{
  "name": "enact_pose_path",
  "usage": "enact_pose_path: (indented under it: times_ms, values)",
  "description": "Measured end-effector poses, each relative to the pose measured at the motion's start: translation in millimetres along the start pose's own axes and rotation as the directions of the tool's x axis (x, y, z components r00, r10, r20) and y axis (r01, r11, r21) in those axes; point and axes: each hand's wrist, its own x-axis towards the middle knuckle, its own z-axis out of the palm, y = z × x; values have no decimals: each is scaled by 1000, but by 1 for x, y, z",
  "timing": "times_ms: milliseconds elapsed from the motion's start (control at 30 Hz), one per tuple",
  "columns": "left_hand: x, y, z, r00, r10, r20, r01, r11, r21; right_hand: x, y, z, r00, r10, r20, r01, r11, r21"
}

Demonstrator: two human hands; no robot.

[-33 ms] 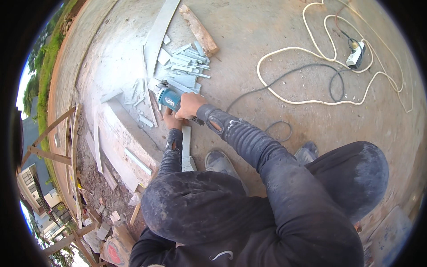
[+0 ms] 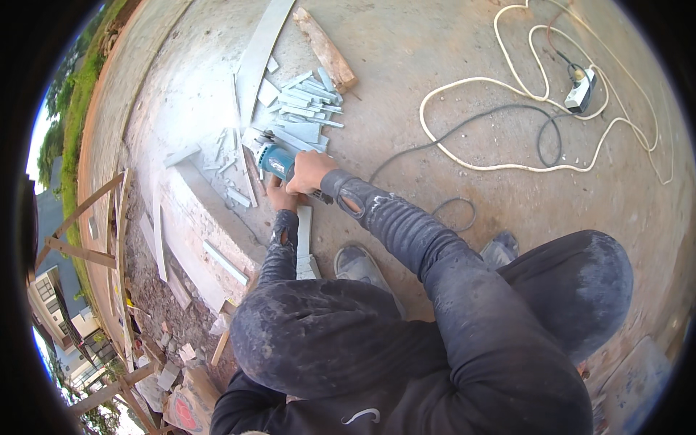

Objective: The person positions stone tiles on the ground and cuts them using an angle grinder, handling the tiles one at a time.

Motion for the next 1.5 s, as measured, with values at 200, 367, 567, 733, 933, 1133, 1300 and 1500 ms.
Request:
enact_pose_path:
  times_ms: [200, 367, 567, 733, 933, 1133, 1300, 1500]
  values:
    - [-3, 7, 0, 1000, -21, 11, 21, 1000, -5, 7, -3, 5, 999, -4, -48, 3, 1000, -12]
    - [-11, 25, 3, 997, -64, 32, 65, 996, -52, 7, -8, 1, 1000, 13, -27, -13, 1000, -4]
    - [-13, 32, 4, 999, -23, 22, 24, 999, -35, 18, -9, 4, 999, -16, -41, 17, 1000, 25]
    - [-7, 17, 2, 999, -48, 3, 48, 999, 17, 23, -18, 0, 1000, 22, 11, -22, 1000, -2]
    - [1, -3, -1, 1000, -31, -3, 31, 999, -35, 35, -28, 4, 1000, -13, -26, 14, 1000, 16]
    - [-4, 4, 7, 984, 150, -101, -148, 989, 25, 50, -33, 4, 998, 55, 29, -54, 998, -43]
    - [-6, 9, 6, 993, 50, -107, -52, 998, -19, 54, -37, 2, 994, 81, 69, -78, 996, -37]
    - [-7, 12, 4, 992, 31, -120, -21, 997, 80, 58, -37, 6, 998, 63, 29, -63, 998, -8]
